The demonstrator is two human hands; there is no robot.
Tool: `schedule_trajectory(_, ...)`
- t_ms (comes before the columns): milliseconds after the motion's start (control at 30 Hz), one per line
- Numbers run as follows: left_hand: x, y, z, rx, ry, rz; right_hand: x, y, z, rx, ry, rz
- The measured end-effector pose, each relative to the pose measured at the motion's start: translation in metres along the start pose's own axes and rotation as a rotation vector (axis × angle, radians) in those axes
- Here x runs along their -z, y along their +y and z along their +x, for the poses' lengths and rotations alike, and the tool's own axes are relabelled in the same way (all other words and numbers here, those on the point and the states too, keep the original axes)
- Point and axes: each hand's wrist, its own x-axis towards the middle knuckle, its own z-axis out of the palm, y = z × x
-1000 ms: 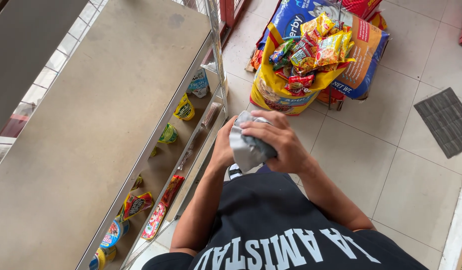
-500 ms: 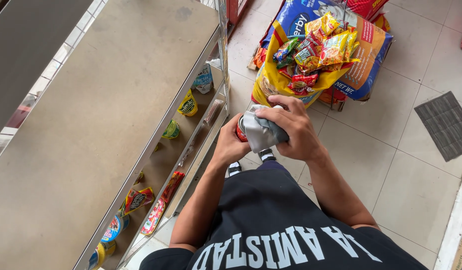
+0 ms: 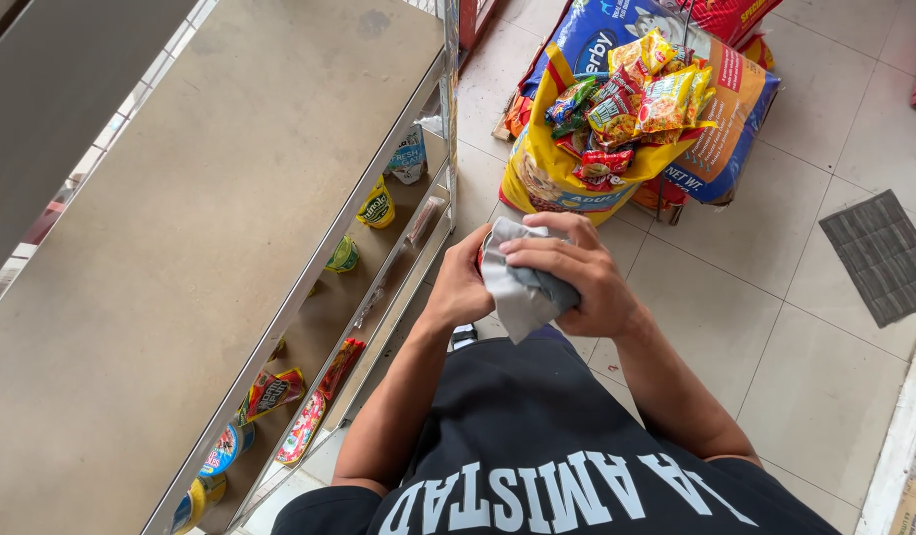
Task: Cleaning canned food products with a cloth and organizing them on grocery shelves.
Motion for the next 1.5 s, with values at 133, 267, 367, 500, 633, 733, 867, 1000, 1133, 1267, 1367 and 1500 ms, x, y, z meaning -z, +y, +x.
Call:
schedule_trajectory(133, 0.004, 0.007, -0.002, -0.014, 0.0, 0.011, 0.006, 0.008, -0.004, 0.012, 0.03, -0.092)
schedule_trajectory(267, 0.007, -0.007, -0.002, -0.037, -0.005, -0.008, 0.0, -0.011, 0.003, 0.025, -0.021, -0.011)
schedule_trajectory(367, 0.006, -0.002, -0.004, -0.036, 0.012, 0.008, 0.001, -0.001, 0.002, 0.042, 0.007, -0.101)
schedule_trajectory(500, 0.009, -0.014, -0.003, -0.048, 0.015, 0.011, 0.003, -0.01, 0.009, 0.072, 0.002, -0.175)
schedule_trajectory(633, 0.015, -0.013, 0.0, -0.093, -0.008, -0.008, -0.007, -0.009, 0.008, 0.115, -0.019, -0.136)
schedule_trajectory(733, 0.011, -0.003, -0.003, -0.078, 0.012, 0.016, 0.005, 0.0, 0.012, 0.075, 0.015, -0.241)
schedule_trajectory(867, 0.011, 0.005, -0.003, -0.08, -0.051, -0.07, -0.001, -0.016, 0.011, 0.079, 0.005, -0.184)
schedule_trajectory(1000, 0.013, 0.006, 0.0, -0.089, -0.057, -0.046, 0.0, -0.006, 0.011, 0.087, 0.013, -0.203)
schedule_trajectory(1133, 0.011, -0.016, -0.002, -0.067, -0.043, -0.013, 0.004, -0.016, 0.014, 0.093, 0.038, -0.155)
schedule_trajectory(1267, 0.014, -0.003, 0.004, -0.07, -0.065, -0.057, 0.002, -0.012, 0.019, 0.082, 0.022, -0.096)
schedule_trajectory(1367, 0.009, 0.01, 0.0, -0.022, -0.042, -0.008, 0.004, -0.001, 0.015, 0.066, 0.066, -0.153)
schedule_trajectory(1500, 0.01, 0.012, 0.002, -0.018, -0.047, -0.019, 0.001, -0.015, 0.015, 0.051, 0.055, -0.135)
